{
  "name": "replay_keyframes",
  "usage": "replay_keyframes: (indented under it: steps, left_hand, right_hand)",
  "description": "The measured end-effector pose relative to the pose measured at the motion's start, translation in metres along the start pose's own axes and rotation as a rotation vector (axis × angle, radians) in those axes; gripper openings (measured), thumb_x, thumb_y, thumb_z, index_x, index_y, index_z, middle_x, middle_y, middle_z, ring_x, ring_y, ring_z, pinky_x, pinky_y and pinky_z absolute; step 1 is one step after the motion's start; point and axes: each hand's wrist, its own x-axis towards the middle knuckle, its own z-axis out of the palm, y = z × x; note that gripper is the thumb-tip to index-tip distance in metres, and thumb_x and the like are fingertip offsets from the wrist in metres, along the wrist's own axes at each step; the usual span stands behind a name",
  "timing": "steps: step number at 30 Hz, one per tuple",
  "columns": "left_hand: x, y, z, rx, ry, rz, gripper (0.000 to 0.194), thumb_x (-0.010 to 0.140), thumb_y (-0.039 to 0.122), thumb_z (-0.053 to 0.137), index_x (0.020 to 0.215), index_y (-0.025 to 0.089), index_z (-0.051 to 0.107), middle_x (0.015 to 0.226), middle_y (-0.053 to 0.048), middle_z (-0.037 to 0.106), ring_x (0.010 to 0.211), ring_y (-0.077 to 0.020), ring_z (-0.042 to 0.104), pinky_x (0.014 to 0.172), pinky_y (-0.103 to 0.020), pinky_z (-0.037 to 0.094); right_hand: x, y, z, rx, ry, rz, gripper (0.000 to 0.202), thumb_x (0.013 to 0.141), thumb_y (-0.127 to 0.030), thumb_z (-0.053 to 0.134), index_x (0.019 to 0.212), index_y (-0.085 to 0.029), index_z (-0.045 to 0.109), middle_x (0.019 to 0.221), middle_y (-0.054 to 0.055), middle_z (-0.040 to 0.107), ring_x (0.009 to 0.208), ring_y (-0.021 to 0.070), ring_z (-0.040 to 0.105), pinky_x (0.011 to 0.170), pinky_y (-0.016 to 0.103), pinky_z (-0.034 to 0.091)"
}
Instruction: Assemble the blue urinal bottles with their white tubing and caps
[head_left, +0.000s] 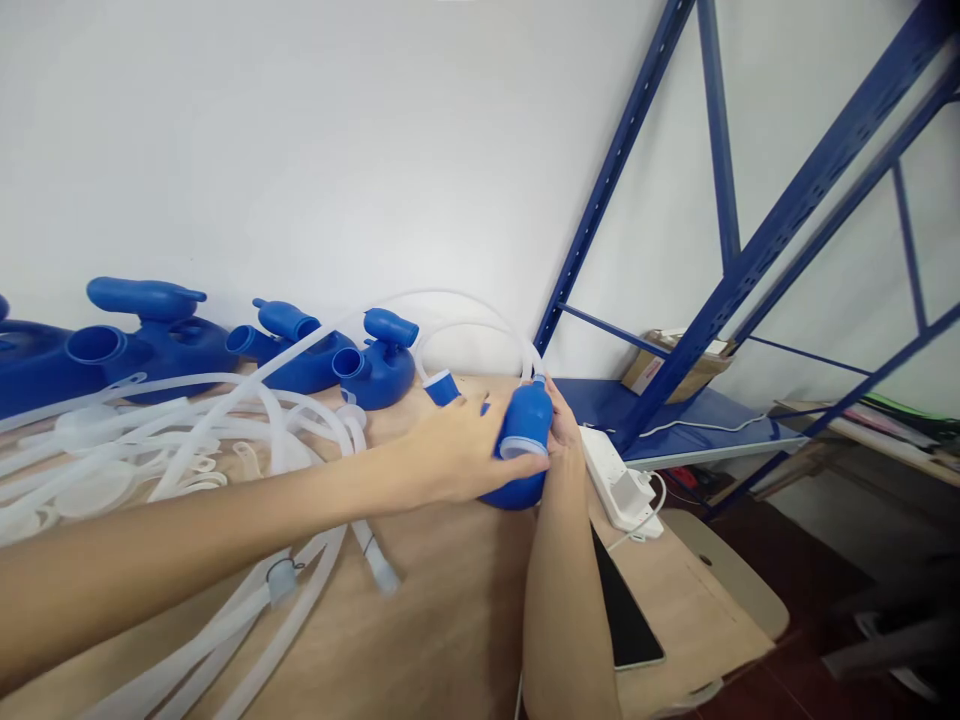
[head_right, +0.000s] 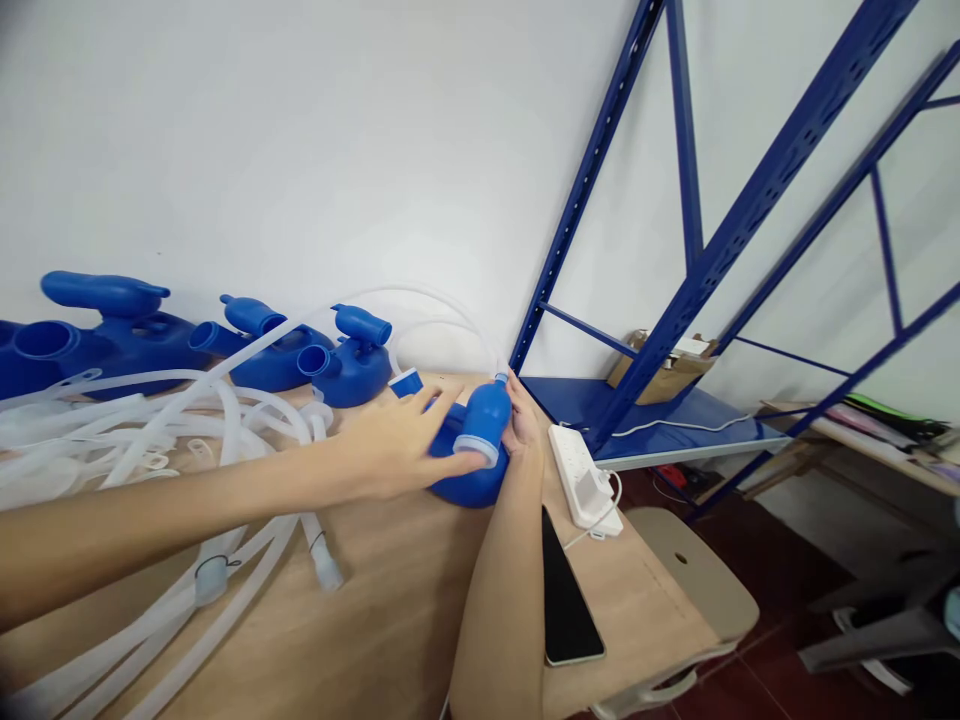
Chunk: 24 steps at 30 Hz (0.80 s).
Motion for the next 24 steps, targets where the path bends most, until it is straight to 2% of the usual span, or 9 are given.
replay_keyframes:
  steps: [2,4,7,9,14,18,24]
  left_hand:
    - [0.028,0.014,0.013,-0.136,-0.038,-0.070,0.090,0.093,0.079,0.040,0.162,0.022,0.031,0.146,-0.020,0.059,0.132,-0.0441,0.058,0.103,-0.058,0.049]
    - [0.049,0.020,0.027,-0.187,-0.058,-0.152,0.092,0.092,0.074,0.047,0.162,0.018,0.028,0.152,-0.024,0.052,0.137,-0.0462,0.054,0.106,-0.058,0.047]
    - [0.063,0.018,0.044,-0.166,-0.044,-0.192,0.090,0.089,0.053,0.059,0.162,0.015,0.025,0.157,-0.025,0.046,0.143,-0.0452,0.046,0.109,-0.057,0.046]
    - [0.066,0.014,0.050,-0.162,-0.038,-0.173,0.092,0.086,0.044,0.061,0.163,0.015,0.021,0.156,-0.024,0.046,0.145,-0.0418,0.044,0.110,-0.054,0.047]
    - [0.064,0.008,0.050,-0.172,-0.043,-0.136,0.088,0.084,0.040,0.062,0.160,0.013,0.027,0.149,-0.024,0.052,0.140,-0.0417,0.049,0.108,-0.051,0.049]
    - [0.066,0.008,0.048,-0.186,-0.044,-0.144,0.087,0.084,0.043,0.061,0.158,0.012,0.029,0.145,-0.026,0.054,0.138,-0.0442,0.051,0.105,-0.053,0.049]
    - [0.070,0.003,0.047,-0.211,-0.076,-0.175,0.087,0.083,0.042,0.062,0.157,0.013,0.027,0.143,-0.029,0.055,0.123,-0.0456,0.064,0.095,-0.051,0.053]
  right_hand:
    - [0.001,0.000,0.001,-0.006,0.009,-0.019,0.039,0.079,-0.015,0.079,0.115,-0.028,0.071,0.100,-0.006,0.081,0.088,0.0142,0.078,0.080,0.022,0.064]
    - [0.003,-0.001,0.003,-0.015,0.012,-0.024,0.044,0.078,-0.013,0.078,0.119,-0.029,0.071,0.105,-0.006,0.081,0.093,0.0145,0.078,0.084,0.021,0.063]
    - [0.007,-0.005,0.007,-0.028,0.012,-0.011,0.055,0.076,-0.011,0.079,0.125,-0.032,0.069,0.101,-0.007,0.081,0.086,0.0129,0.078,0.080,0.020,0.064]
    - [0.008,-0.009,0.009,-0.033,0.007,0.010,0.057,0.076,-0.011,0.080,0.127,-0.033,0.069,0.093,-0.008,0.081,0.079,0.0117,0.077,0.074,0.019,0.064]
    - [0.003,-0.023,0.019,-0.038,-0.016,0.076,0.044,0.078,-0.007,0.076,0.117,-0.026,0.072,0.086,-0.004,0.080,0.066,0.0121,0.075,0.060,0.018,0.063]
    - [0.002,-0.029,0.030,-0.044,-0.011,0.105,0.042,0.079,-0.005,0.072,0.115,-0.026,0.072,0.087,-0.003,0.081,0.065,0.0133,0.075,0.059,0.021,0.064]
    - [0.008,-0.029,0.043,-0.029,0.039,0.082,0.039,0.080,-0.002,0.070,0.111,-0.026,0.073,0.081,-0.005,0.079,0.064,0.0092,0.073,0.060,0.016,0.061]
